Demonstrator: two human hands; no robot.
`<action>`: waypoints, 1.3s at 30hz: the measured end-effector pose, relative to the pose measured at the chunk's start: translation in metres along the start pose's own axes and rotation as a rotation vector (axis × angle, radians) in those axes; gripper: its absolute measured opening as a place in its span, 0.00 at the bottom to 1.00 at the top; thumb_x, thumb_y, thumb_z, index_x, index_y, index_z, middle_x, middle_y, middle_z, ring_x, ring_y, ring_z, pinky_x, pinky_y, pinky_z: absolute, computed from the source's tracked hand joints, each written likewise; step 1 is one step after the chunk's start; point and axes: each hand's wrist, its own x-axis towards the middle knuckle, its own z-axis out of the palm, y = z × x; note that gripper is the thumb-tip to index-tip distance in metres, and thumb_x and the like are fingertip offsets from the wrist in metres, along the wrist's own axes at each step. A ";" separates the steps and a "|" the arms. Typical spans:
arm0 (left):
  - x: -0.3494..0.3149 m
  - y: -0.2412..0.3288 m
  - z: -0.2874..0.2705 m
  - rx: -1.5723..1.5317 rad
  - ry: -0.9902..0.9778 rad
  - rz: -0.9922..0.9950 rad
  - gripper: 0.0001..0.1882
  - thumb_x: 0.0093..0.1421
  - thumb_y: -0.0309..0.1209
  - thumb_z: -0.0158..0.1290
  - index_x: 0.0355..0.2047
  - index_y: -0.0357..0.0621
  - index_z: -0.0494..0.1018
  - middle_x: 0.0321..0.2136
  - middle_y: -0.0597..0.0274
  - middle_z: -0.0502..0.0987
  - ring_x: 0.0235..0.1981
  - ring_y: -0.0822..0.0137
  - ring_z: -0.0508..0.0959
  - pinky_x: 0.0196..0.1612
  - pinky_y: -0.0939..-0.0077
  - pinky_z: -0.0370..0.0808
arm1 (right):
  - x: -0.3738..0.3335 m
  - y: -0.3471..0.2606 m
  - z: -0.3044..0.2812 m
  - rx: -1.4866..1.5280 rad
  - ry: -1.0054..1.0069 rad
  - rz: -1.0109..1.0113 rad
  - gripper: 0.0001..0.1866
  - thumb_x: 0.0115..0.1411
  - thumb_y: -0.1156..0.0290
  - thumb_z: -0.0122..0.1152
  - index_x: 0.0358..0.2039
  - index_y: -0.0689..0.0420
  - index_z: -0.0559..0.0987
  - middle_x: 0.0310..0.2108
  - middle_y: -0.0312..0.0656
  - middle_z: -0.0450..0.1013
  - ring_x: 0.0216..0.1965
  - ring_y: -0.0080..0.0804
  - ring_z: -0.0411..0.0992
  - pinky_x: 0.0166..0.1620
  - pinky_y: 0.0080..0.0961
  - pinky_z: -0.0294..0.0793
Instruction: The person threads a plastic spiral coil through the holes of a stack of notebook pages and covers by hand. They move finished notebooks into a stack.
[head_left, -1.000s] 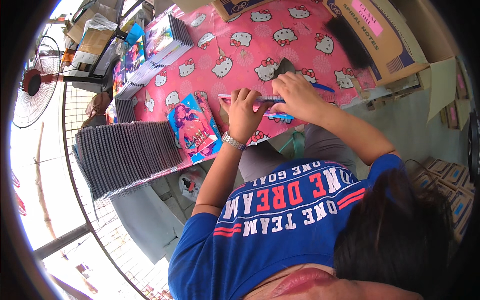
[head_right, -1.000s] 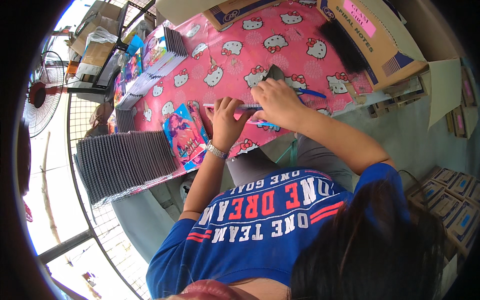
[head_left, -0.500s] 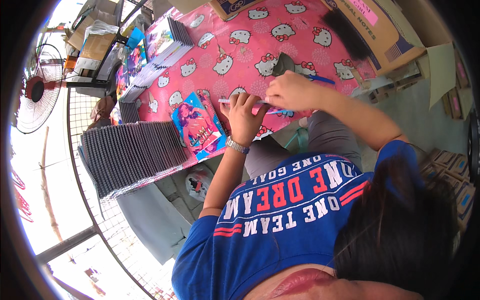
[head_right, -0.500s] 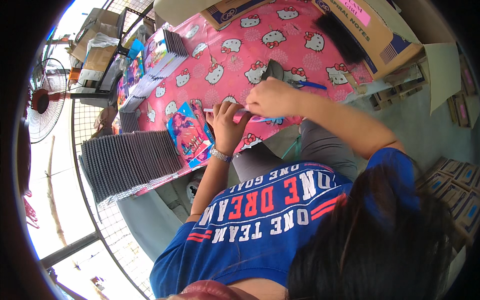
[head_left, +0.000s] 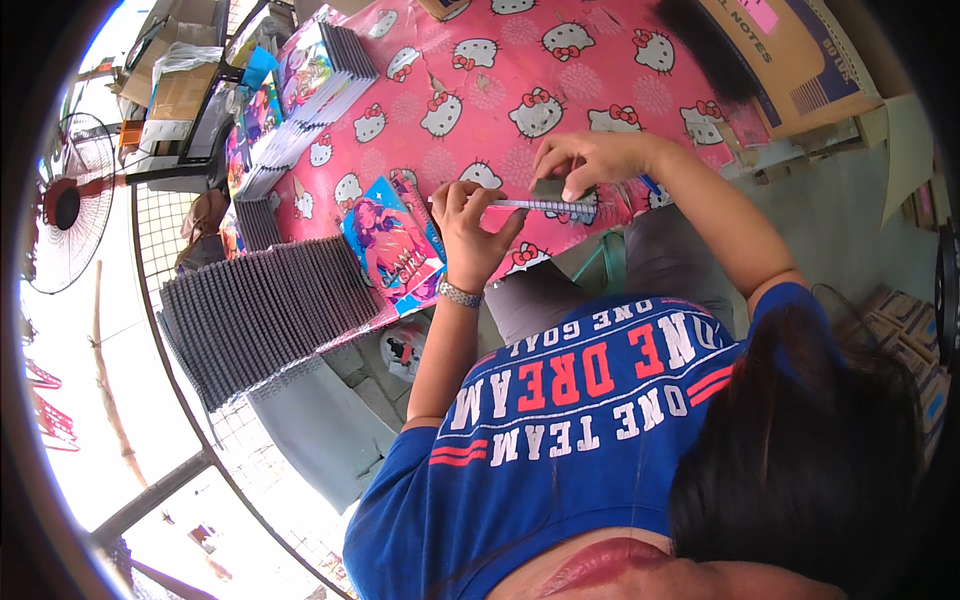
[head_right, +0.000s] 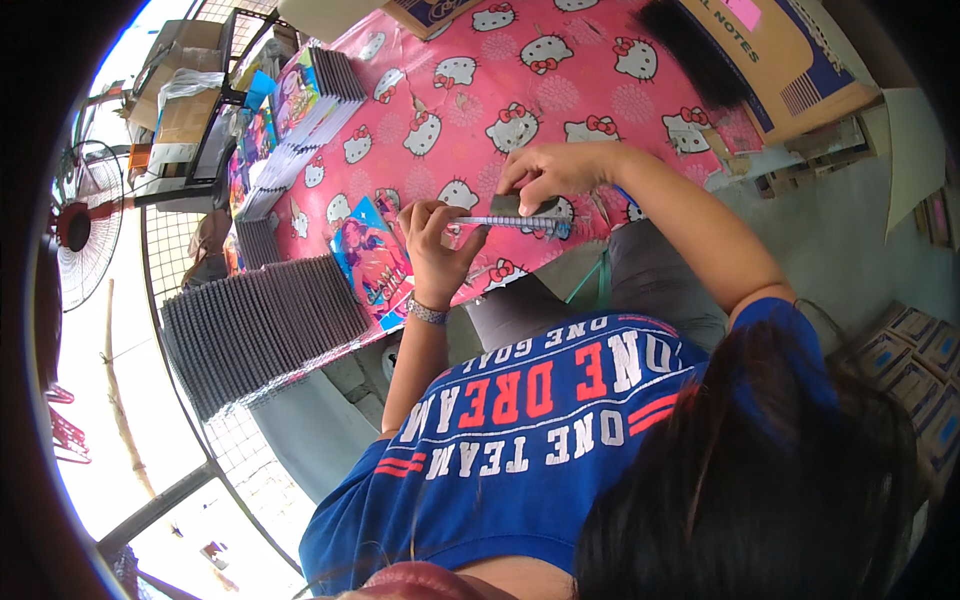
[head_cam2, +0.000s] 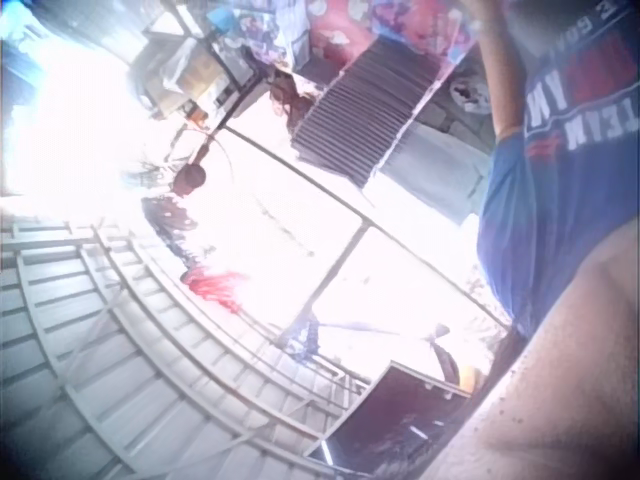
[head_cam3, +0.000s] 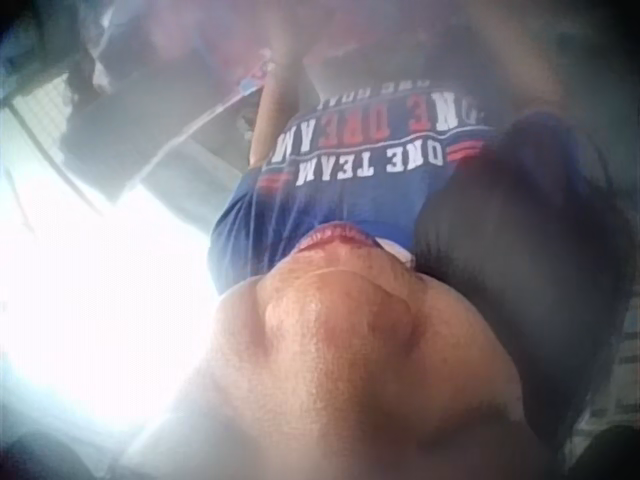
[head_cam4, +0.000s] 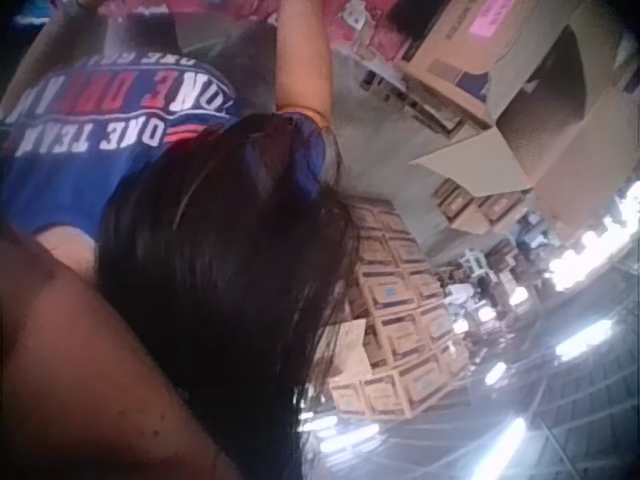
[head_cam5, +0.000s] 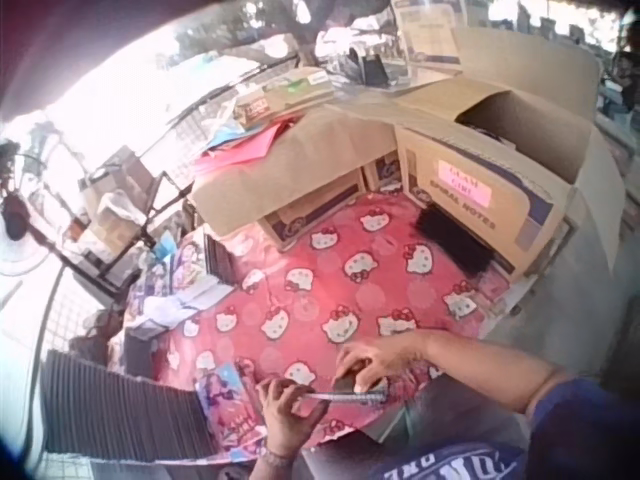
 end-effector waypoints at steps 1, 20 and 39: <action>0.000 -0.001 0.001 -0.008 0.001 0.001 0.16 0.39 0.31 0.69 0.30 0.48 0.79 0.34 0.60 0.73 0.44 0.54 0.69 0.49 0.59 0.67 | 0.000 0.000 -0.001 -0.278 0.060 0.050 0.29 0.44 0.62 0.61 0.51 0.54 0.79 0.47 0.38 0.70 0.49 0.31 0.68 0.57 0.29 0.64; -0.005 -0.044 -0.015 -0.326 -0.040 -0.171 0.17 0.45 0.23 0.69 0.34 0.39 0.75 0.39 0.55 0.73 0.38 0.63 0.76 0.35 0.75 0.78 | 0.045 -0.005 -0.002 0.129 -0.132 -0.052 0.28 0.46 0.60 0.68 0.49 0.54 0.77 0.43 0.35 0.71 0.43 0.24 0.69 0.48 0.23 0.67; -0.001 -0.059 -0.020 -0.402 -0.147 -0.192 0.18 0.43 0.24 0.69 0.34 0.39 0.77 0.36 0.56 0.75 0.38 0.61 0.77 0.40 0.69 0.74 | 0.088 -0.020 -0.006 -0.174 -0.162 -0.005 0.27 0.45 0.62 0.68 0.49 0.50 0.79 0.45 0.38 0.69 0.47 0.31 0.69 0.50 0.29 0.69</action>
